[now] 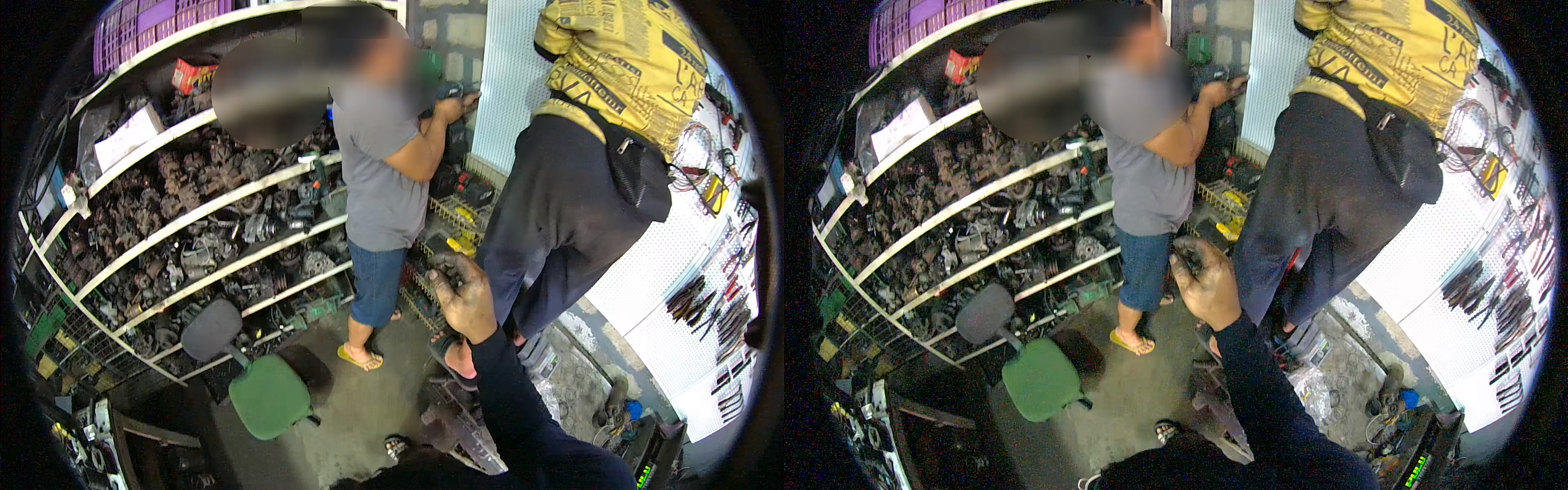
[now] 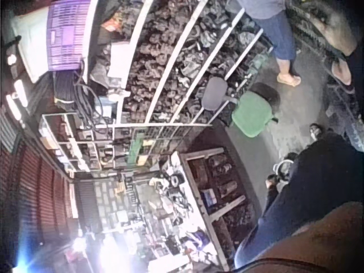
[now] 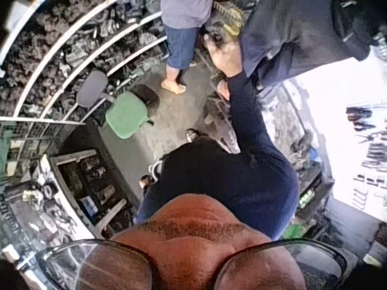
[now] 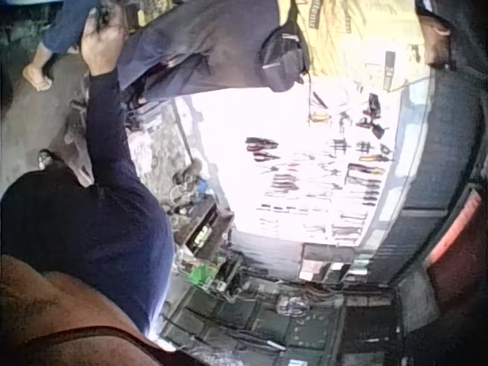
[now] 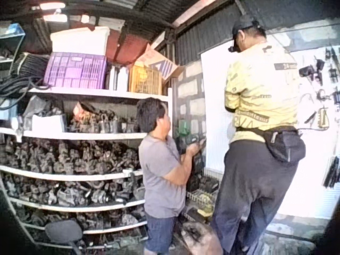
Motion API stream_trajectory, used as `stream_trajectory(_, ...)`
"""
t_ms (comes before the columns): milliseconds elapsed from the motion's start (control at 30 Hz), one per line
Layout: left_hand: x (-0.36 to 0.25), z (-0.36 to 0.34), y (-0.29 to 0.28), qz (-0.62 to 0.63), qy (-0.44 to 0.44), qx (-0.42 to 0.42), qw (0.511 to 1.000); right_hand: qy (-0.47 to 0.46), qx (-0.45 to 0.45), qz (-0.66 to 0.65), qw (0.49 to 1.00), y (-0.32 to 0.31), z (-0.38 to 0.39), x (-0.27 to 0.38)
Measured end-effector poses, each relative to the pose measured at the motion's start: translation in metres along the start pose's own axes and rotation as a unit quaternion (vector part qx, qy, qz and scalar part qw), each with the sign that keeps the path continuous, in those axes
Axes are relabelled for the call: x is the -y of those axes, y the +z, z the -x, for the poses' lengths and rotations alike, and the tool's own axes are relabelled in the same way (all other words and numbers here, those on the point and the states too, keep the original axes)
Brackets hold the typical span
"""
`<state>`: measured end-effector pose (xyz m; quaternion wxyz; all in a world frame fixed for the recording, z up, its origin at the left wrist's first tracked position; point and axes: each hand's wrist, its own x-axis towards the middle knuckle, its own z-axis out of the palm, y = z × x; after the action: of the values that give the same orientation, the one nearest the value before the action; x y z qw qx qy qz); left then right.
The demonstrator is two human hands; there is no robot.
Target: The person disassembles a mechanical part using a socket wrench and pliers, then reassembles it. They handle various small components and tools on a cluttered workbench in a workshop.
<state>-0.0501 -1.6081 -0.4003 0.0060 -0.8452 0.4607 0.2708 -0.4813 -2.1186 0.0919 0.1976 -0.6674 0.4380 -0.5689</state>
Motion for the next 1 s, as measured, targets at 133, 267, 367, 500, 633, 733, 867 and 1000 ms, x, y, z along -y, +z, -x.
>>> stream_trajectory(133, -0.008, 0.047, -0.004, 0.355, -0.155, -0.003, 0.922, 0.084, 0.043, -0.03, 0.995, 0.022, 0.023, -0.026)
stream_trajectory(267, -0.02, 0.06, -0.004, 0.426, -0.203, -0.018, 0.881, 0.083, 0.121, 0.051, 0.988, 0.042, 0.052, -0.05)
stream_trajectory(367, -0.023, 0.053, 0.0, 0.397, -0.191, 0.004, 0.897, 0.08, 0.145, 0.058, 0.984, 0.045, 0.073, -0.059)
stream_trajectory(500, -0.02, 0.049, 0.008, 0.399, -0.17, 0.026, 0.901, 0.045, 0.155, 0.087, 0.983, 0.04, 0.082, -0.068)
stream_trajectory(633, -0.009, 0.031, 0.005, 0.576, -0.127, 0.081, 0.804, 0.065, 0.132, 0.085, 0.985, 0.028, 0.072, -0.071)
stream_trajectory(733, -0.001, -0.005, -0.009, 0.741, 0.002, 0.111, 0.662, 0.058, 0.111, 0.093, 0.988, 0.018, 0.06, -0.064)
stream_trajectory(867, -0.009, -0.054, -0.018, 0.287, -0.063, -0.022, 0.956, 0.028, 0.071, 0.098, 0.992, 0.007, 0.037, -0.049)
stream_trajectory(1000, -0.021, -0.061, -0.008, 0.223, -0.048, -0.066, 0.971, -0.037, -0.008, 0.155, 0.987, 0.0, 0.001, -0.041)
